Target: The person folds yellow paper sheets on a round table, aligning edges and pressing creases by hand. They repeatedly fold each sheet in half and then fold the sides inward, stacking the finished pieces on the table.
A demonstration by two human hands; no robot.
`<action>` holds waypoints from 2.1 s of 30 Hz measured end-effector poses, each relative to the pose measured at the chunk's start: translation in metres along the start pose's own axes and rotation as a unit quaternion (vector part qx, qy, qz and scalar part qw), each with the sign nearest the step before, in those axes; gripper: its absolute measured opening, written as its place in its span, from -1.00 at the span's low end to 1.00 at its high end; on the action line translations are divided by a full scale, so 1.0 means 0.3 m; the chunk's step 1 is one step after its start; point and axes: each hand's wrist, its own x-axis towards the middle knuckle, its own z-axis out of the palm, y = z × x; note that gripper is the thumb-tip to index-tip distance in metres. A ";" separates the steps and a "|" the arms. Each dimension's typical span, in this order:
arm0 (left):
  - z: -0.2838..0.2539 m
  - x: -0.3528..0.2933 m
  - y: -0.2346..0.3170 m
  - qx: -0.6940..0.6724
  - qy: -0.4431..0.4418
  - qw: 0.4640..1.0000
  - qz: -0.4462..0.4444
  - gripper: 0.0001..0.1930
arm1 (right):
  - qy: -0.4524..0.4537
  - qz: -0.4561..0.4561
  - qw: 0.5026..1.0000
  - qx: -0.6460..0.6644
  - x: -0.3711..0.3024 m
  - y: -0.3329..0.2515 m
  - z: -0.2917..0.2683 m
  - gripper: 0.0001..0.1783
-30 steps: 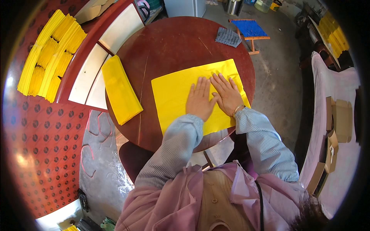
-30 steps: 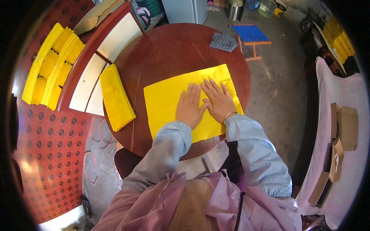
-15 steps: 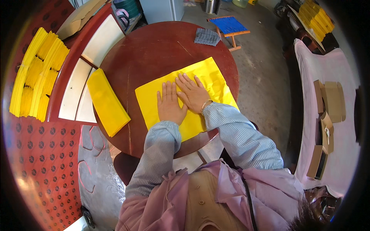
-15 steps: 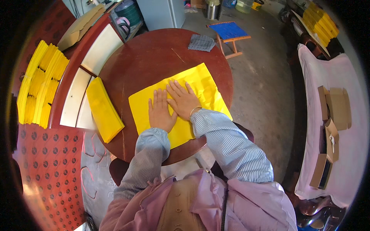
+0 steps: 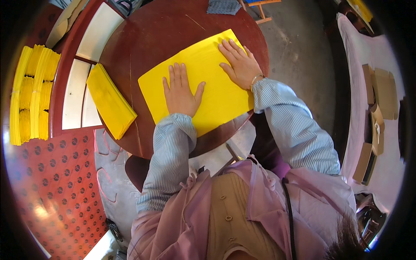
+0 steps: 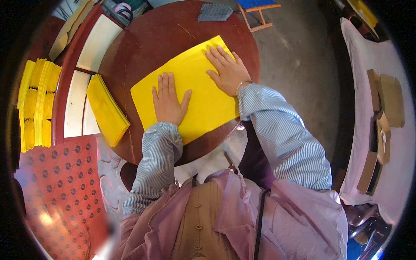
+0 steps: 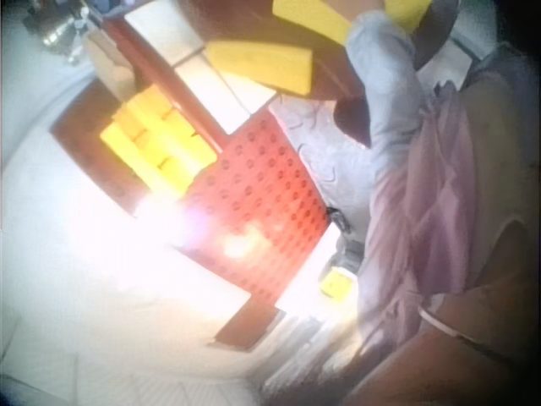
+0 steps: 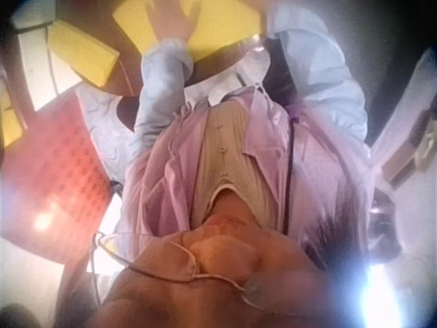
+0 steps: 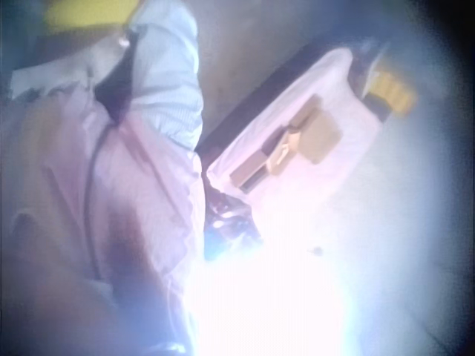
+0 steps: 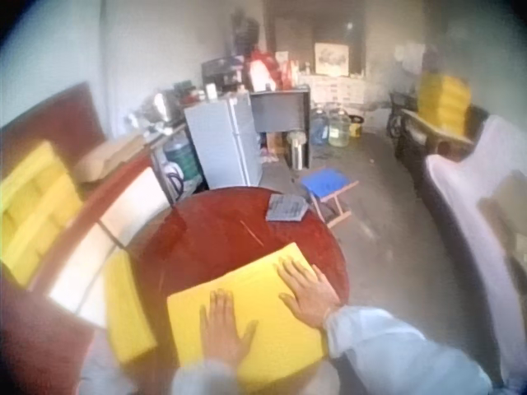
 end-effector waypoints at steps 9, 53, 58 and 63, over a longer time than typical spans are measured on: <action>-0.013 0.002 -0.014 -0.005 -0.011 1.000 0.019 -0.13 | 0.007 0.195 0.932 0.306 -0.121 0.078 -0.137 0.05; -0.151 -0.188 0.253 -0.111 -0.104 0.963 0.221 0.20 | -0.043 0.244 0.872 0.421 -0.099 0.152 -0.139 -0.27; -0.091 -0.204 0.246 -0.125 -0.057 0.974 0.181 0.18 | -0.074 0.232 0.690 0.682 -0.072 0.163 -0.165 -0.21; -0.053 -0.210 0.225 -0.156 -0.038 0.977 0.142 0.18 | -0.006 0.133 0.518 0.845 -0.167 0.053 -0.156 -0.33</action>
